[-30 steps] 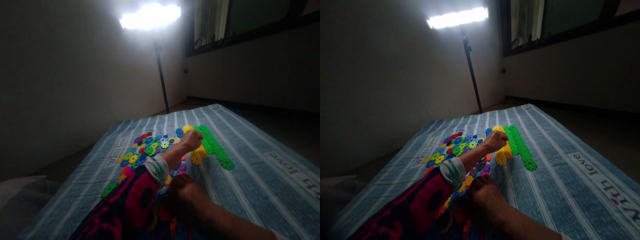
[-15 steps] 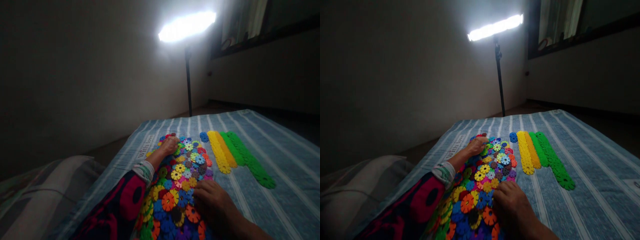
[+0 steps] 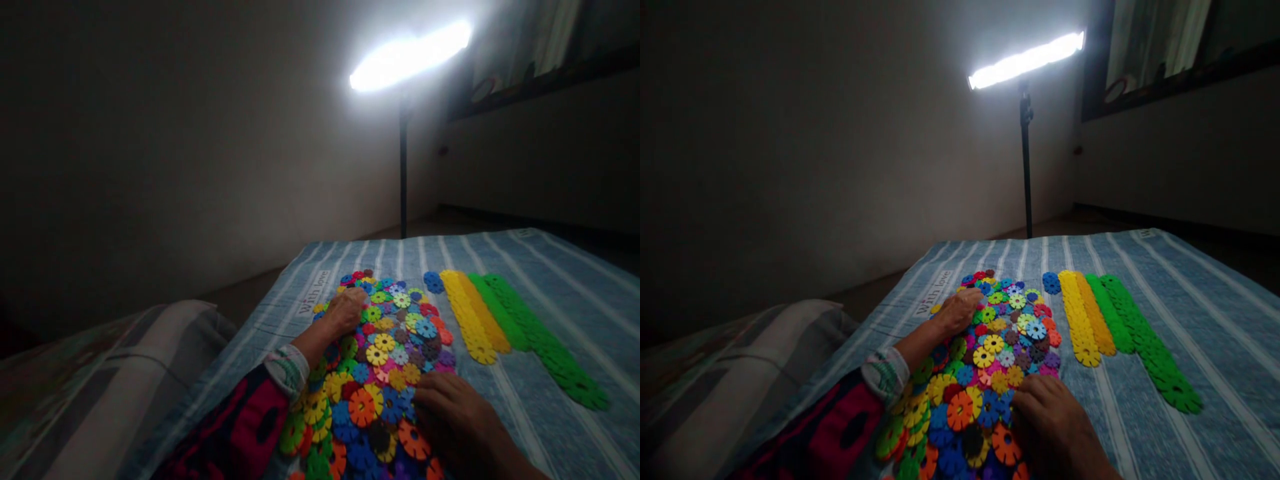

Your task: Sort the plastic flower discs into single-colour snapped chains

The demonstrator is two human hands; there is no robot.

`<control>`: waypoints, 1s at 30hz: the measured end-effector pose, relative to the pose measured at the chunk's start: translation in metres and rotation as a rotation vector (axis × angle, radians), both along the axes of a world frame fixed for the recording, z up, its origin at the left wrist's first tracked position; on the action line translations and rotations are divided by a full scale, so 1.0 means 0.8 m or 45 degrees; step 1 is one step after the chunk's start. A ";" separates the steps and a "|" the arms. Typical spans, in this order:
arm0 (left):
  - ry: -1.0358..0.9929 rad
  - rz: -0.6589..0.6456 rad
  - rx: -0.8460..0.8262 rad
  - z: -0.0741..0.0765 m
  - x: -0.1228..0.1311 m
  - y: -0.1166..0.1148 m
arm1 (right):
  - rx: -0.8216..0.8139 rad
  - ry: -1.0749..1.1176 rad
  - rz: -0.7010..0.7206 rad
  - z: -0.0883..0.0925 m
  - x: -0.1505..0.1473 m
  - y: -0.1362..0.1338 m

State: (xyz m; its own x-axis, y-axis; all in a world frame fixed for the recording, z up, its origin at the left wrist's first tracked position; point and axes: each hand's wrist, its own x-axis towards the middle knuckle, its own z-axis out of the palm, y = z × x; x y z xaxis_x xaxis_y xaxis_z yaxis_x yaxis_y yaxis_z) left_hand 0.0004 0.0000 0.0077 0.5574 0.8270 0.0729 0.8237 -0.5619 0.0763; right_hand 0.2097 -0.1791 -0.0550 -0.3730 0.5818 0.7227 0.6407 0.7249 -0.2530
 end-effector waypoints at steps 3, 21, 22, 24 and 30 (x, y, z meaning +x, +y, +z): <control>-0.005 -0.019 0.018 0.003 0.020 0.023 | 0.031 -0.013 0.002 -0.001 0.002 0.001; 0.133 -0.055 0.003 0.015 0.026 -0.025 | 0.171 -0.041 -0.036 -0.007 0.002 0.006; 0.110 -0.074 0.006 0.012 0.036 -0.017 | 0.182 -0.035 -0.038 -0.005 0.001 0.005; 0.094 -0.068 -0.039 0.005 0.055 -0.002 | 0.200 -0.029 -0.028 0.000 0.001 0.004; 0.134 0.250 -0.172 -0.004 0.074 -0.002 | 0.163 0.001 -0.013 -0.003 0.000 0.005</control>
State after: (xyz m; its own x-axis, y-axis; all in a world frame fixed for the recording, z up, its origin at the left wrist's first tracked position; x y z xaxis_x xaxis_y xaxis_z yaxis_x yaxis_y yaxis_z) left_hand 0.0595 -0.0018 0.0046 0.3842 0.9183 -0.0953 0.9232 -0.3812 0.0481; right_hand 0.2096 -0.1750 -0.0575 -0.3672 0.4884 0.7916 0.6480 0.7449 -0.1590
